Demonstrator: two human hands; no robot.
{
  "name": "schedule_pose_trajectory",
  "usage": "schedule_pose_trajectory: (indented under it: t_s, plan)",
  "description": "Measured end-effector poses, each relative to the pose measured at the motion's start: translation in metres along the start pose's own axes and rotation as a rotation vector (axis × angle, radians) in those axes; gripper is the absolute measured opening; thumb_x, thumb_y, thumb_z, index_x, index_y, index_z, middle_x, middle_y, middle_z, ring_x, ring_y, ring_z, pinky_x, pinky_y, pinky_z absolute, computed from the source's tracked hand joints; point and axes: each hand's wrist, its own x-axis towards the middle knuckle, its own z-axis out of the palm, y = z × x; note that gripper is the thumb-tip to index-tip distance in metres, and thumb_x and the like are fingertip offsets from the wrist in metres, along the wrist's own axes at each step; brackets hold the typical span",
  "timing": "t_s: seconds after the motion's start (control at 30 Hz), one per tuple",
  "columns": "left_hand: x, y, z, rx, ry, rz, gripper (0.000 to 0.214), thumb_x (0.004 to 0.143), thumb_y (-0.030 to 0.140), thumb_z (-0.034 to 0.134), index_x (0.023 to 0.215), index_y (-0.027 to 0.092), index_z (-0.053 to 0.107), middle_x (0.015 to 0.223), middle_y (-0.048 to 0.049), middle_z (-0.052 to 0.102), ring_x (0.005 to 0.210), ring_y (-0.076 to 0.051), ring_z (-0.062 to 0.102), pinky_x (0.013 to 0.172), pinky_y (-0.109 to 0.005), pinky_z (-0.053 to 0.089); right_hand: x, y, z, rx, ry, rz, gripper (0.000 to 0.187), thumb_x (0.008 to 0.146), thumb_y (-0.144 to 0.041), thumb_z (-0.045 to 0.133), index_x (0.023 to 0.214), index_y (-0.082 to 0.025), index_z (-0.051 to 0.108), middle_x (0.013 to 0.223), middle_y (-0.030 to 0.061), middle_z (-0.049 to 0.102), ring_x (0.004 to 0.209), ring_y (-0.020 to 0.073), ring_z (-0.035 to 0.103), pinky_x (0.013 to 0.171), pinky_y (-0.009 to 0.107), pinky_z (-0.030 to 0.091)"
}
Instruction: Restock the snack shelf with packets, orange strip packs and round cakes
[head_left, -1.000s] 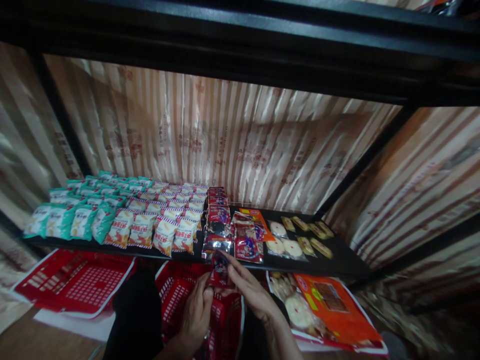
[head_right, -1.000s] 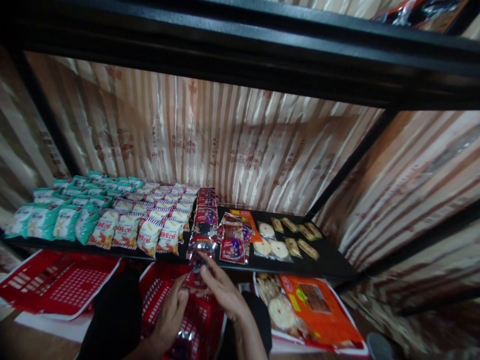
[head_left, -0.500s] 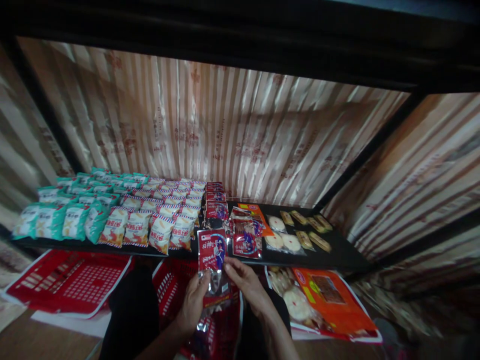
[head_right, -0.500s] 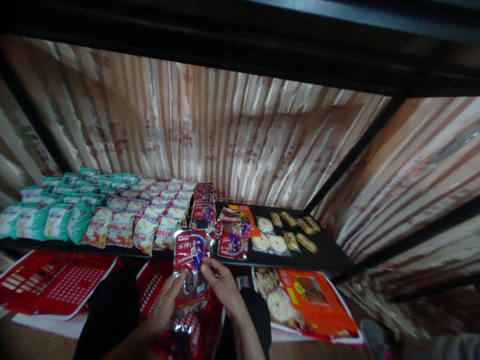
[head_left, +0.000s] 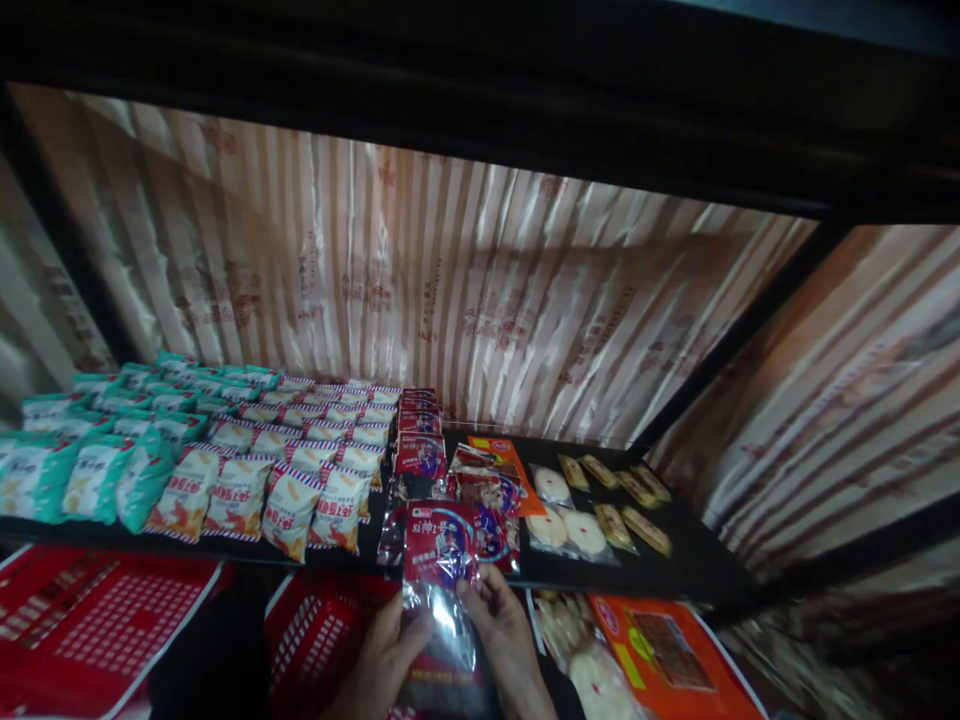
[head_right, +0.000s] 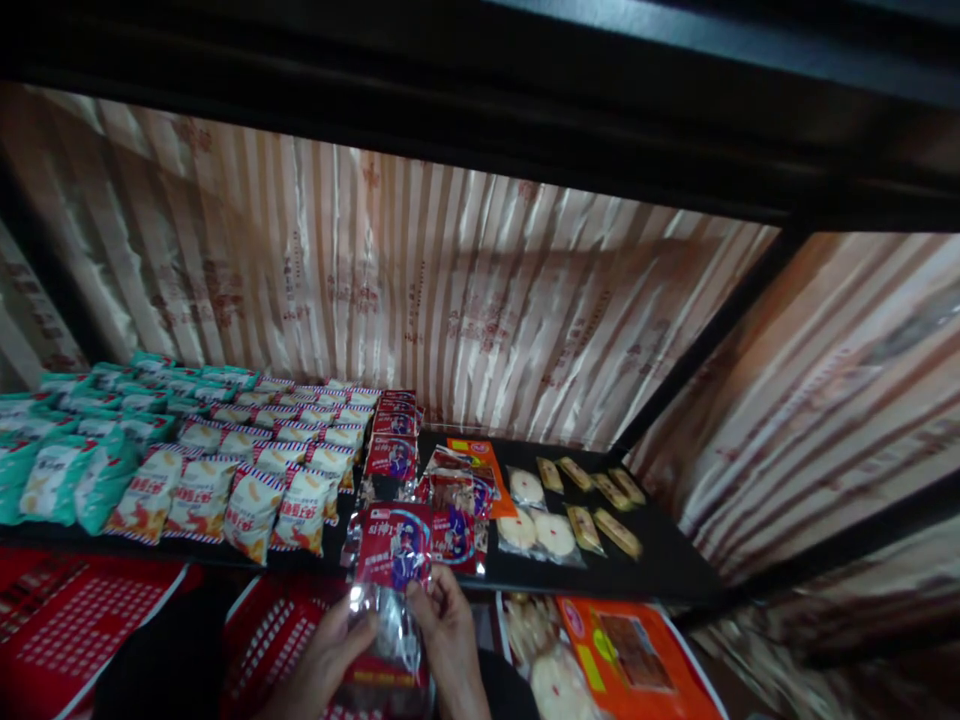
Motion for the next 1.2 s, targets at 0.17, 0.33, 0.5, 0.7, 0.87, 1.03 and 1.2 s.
schedule_pose_trajectory:
  t_s: [0.17,0.33,0.5,0.7,0.87,1.03,1.2]
  plan:
    - [0.016,0.005,0.010,-0.121,-0.048,0.016,0.056,0.059,0.053,0.070,0.103,0.019,0.060,0.095,-0.0083,0.068,0.093,-0.026,0.062,0.088,-0.040,0.045,0.018,-0.003,-0.006,-0.083,0.049,-0.035,0.037,0.060,-0.053,0.071,0.071,-0.022,0.053,0.062,-0.0032,0.056,0.056,0.0125,0.050,0.052,0.022,0.040]
    - [0.038,0.025,0.011,-0.142,-0.046,0.006,0.062,0.060,0.053,0.070,0.110,0.018,0.055,0.098,-0.0111,0.067,0.091,-0.026,0.064,0.084,-0.039,0.048,0.033,-0.007,-0.006,-0.083,0.071,-0.041,0.043,0.063,-0.055,0.068,0.091,-0.024,0.060,0.072,-0.0003,0.062,0.070,0.0174,0.058,0.063,0.027,0.047]
    - [0.070,0.044,0.009,-0.020,0.041,0.128,0.065,0.060,0.050,0.071,0.113,0.017,0.053,0.101,-0.0127,0.067,0.094,-0.026,0.063,0.085,-0.038,0.048,0.049,-0.005,-0.002,-0.046,0.096,-0.075,0.072,0.062,-0.051,0.071,0.124,-0.025,0.046,0.087,0.0026,0.063,0.084,0.0198,0.060,0.077,0.032,0.048]
    - [0.099,0.069,0.009,0.080,0.110,0.172,0.054,0.068,0.041,0.065,0.114,0.017,0.052,0.098,-0.0097,0.067,0.093,-0.024,0.063,0.079,-0.033,0.050,0.070,-0.020,0.007,-0.164,0.053,-0.193,0.061,0.068,-0.045,0.068,0.124,-0.029,0.049,0.114,0.0043,0.060,0.105,0.0221,0.055,0.090,0.034,0.044]
    - [0.126,0.091,0.008,0.066,0.115,0.141,0.049,0.073,0.029,0.059,0.118,0.018,0.044,0.092,-0.0053,0.067,0.079,-0.017,0.065,0.070,-0.028,0.051,0.105,-0.041,0.010,-0.412,0.031,-0.321,0.032,0.069,-0.042,0.066,0.096,-0.024,0.067,0.107,0.0062,0.062,0.104,0.0241,0.054,0.095,0.038,0.039]
    - [0.163,0.105,0.005,0.126,0.227,0.203,0.032,0.070,0.015,0.058,0.102,0.016,0.051,0.085,-0.0032,0.066,0.075,-0.014,0.063,0.067,-0.024,0.049,0.146,-0.056,0.020,-0.534,0.002,-0.439,0.026,0.071,-0.033,0.061,0.093,-0.022,0.068,0.102,0.0058,0.065,0.099,0.0217,0.057,0.093,0.036,0.039]
    - [0.192,0.117,0.000,0.213,0.319,0.216,0.040,0.066,0.008,0.060,0.104,0.019,0.053,0.085,-0.0004,0.067,0.074,-0.012,0.062,0.068,-0.021,0.047,0.188,-0.058,0.029,-0.714,0.044,-0.461,0.030,0.073,-0.033,0.053,0.096,-0.018,0.066,0.097,0.0067,0.066,0.091,0.0212,0.060,0.085,0.034,0.044]
